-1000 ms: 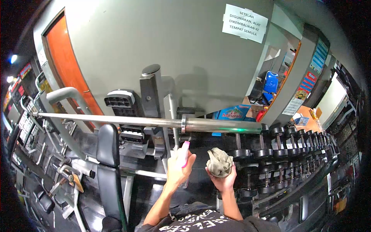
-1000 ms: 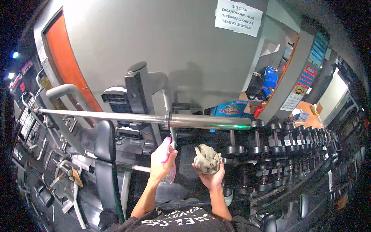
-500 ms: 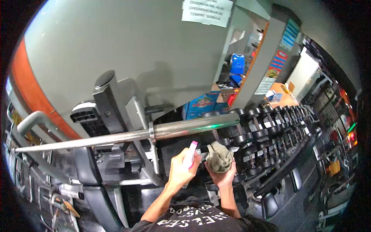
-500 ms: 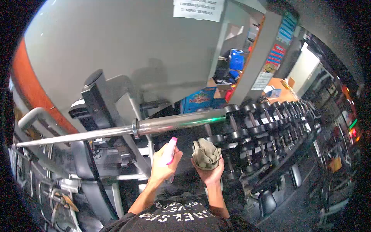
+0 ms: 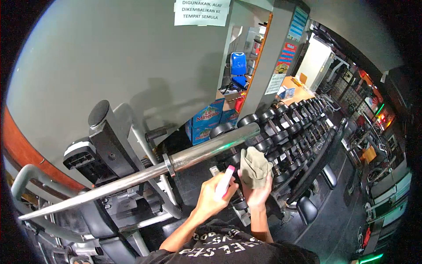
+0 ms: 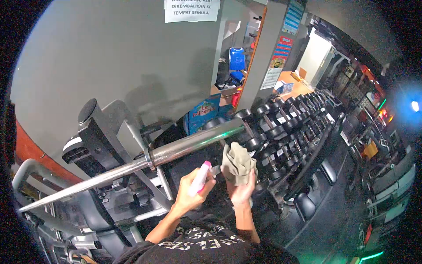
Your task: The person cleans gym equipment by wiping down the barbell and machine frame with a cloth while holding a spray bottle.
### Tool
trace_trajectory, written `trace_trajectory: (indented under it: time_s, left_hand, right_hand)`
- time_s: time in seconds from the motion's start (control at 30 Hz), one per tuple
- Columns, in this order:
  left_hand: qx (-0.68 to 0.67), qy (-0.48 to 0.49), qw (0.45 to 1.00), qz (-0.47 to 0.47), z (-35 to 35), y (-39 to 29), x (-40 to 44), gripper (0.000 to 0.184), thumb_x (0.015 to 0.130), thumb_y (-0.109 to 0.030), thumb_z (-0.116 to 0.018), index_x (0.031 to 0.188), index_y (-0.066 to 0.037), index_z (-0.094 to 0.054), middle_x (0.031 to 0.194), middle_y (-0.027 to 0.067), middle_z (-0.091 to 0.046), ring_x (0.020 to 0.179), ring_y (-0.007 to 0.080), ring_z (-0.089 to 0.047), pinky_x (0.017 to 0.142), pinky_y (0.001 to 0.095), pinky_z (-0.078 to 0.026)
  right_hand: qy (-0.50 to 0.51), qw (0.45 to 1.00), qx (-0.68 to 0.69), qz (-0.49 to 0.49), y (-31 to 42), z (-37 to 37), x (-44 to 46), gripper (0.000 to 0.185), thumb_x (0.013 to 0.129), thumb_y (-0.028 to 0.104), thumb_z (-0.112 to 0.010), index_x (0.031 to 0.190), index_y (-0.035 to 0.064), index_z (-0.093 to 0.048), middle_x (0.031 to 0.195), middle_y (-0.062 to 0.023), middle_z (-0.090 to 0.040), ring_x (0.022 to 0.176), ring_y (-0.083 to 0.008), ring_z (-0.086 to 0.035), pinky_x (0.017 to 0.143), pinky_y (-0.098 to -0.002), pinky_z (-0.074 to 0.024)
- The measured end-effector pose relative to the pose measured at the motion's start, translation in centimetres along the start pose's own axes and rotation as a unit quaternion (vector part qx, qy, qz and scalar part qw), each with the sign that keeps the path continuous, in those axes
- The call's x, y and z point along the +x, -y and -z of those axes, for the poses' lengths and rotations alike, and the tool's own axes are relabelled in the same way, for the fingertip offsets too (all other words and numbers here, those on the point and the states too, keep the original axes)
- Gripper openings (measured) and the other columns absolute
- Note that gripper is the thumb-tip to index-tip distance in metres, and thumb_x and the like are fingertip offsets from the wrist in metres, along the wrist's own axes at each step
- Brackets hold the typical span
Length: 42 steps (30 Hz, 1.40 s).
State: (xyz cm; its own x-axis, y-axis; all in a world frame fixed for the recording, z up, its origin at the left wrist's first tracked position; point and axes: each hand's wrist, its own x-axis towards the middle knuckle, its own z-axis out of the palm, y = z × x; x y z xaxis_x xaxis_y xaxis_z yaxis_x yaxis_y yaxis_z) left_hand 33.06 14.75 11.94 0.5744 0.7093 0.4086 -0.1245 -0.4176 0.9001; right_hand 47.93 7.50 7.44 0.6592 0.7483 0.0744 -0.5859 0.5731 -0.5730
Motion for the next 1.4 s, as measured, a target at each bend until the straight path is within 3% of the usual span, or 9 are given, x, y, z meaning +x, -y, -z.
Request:
trace_trajectory:
  time_s: [0.13,0.27,0.53,0.67,0.73,0.93,1.17,1.2,1.4]
  left_hand:
    - [0.024,-0.021,0.999,-0.004,3.1,0.3,-3.5,0.013,0.078,-0.003,-0.07,0.088,-0.002,-0.063,0.079,0.0084,-0.063,0.064,0.0167,-0.06,0.061,0.0282,-0.048]
    - [0.073,-0.054,0.996,-0.021,5.9,1.3,-6.1,0.01,0.078,-0.002,-0.067,0.087,0.0,-0.062,0.076,0.01,-0.062,0.063,0.0177,-0.06,0.061,0.0293,-0.048]
    - [0.054,-0.068,0.994,0.065,9.6,2.0,-8.8,0.005,0.081,-0.002,-0.062,0.085,-0.001,-0.06,0.06,0.005,-0.057,0.049,0.0124,-0.056,0.051,0.0258,-0.045]
    - [0.076,-0.051,0.995,0.03,10.5,1.5,-9.2,0.004,0.082,-0.002,-0.06,0.085,0.0,-0.06,0.057,0.0038,-0.056,0.048,0.0116,-0.055,0.05,0.0252,-0.043]
    - [0.062,-0.051,0.996,0.034,10.3,1.4,-9.3,0.003,0.081,-0.002,-0.06,0.085,0.0,-0.06,0.056,0.0036,-0.056,0.048,0.0116,-0.055,0.05,0.0251,-0.043]
    - [0.039,-0.062,0.996,0.045,9.8,1.6,-9.1,0.007,0.079,0.001,-0.061,0.086,0.002,-0.06,0.068,0.0085,-0.064,0.056,0.0138,-0.06,0.056,0.0263,-0.048]
    - [0.035,-0.074,0.996,0.042,11.2,2.3,-11.0,0.007,0.079,0.0,-0.06,0.086,0.001,-0.06,0.072,0.0098,-0.066,0.058,0.0157,-0.062,0.059,0.0271,-0.05]
    - [0.031,-0.071,0.996,0.048,11.3,2.6,-11.2,0.007,0.079,0.0,-0.06,0.086,0.001,-0.06,0.073,0.0102,-0.066,0.058,0.0158,-0.062,0.059,0.0272,-0.05]
    - [0.015,-0.09,0.994,0.064,10.8,2.7,-11.0,0.007,0.079,0.002,-0.058,0.086,0.001,-0.06,0.064,0.008,-0.064,0.053,0.0144,-0.06,0.055,0.0256,-0.048]
  right_hand:
    - [-0.04,0.943,-0.219,0.248,-4.8,-0.4,1.1,0.061,0.093,0.032,-0.05,0.142,0.0014,-0.029,0.144,-0.0132,-0.036,0.13,-0.0249,-0.039,0.107,-0.0425,-0.0315]
    - [0.219,0.618,-0.555,0.512,-5.3,-8.5,1.1,0.045,0.075,0.017,-0.066,0.116,0.0022,-0.057,0.122,-0.0165,-0.051,0.117,-0.0379,-0.048,0.102,-0.0462,-0.0374]
    - [0.281,0.476,-0.702,0.449,-3.5,-10.9,2.2,0.039,0.07,0.008,-0.067,0.108,0.0136,-0.064,0.116,-0.0075,-0.06,0.118,-0.0255,-0.053,0.1,-0.0375,-0.0461]
    - [0.031,0.481,-0.751,0.451,2.1,-6.7,7.3,0.037,0.072,-0.007,-0.06,0.106,0.0068,-0.06,0.109,-0.0165,-0.058,0.108,-0.0384,-0.053,0.095,-0.0458,-0.0432]
    - [-0.014,0.61,-0.688,0.394,2.9,-5.4,8.8,0.035,0.073,-0.008,-0.059,0.106,0.0035,-0.058,0.106,-0.0193,-0.056,0.107,-0.0392,-0.052,0.093,-0.0443,-0.0426]
    - [0.307,0.602,-0.615,0.407,-7.1,-12.1,0.2,0.034,0.066,0.002,-0.068,0.099,0.0063,-0.061,0.106,-0.0157,-0.058,0.112,-0.0336,-0.055,0.099,-0.043,-0.0444]
    - [-0.01,0.497,-0.737,0.459,-0.6,-7.1,6.3,0.033,0.071,-0.004,-0.06,0.103,0.0034,-0.06,0.116,-0.02,-0.055,0.114,-0.0386,-0.051,0.1,-0.0443,-0.0413]
    - [-0.056,0.578,-0.704,0.409,0.6,-6.3,7.7,0.034,0.071,-0.005,-0.06,0.104,0.0035,-0.06,0.112,-0.0196,-0.055,0.116,-0.039,-0.049,0.101,-0.0442,-0.039]
    - [0.161,0.582,-0.679,0.416,-5.7,-11.5,1.8,0.026,0.071,0.004,-0.064,0.096,0.006,-0.062,0.112,-0.0145,-0.056,0.123,-0.035,-0.045,0.103,-0.0467,-0.0396]
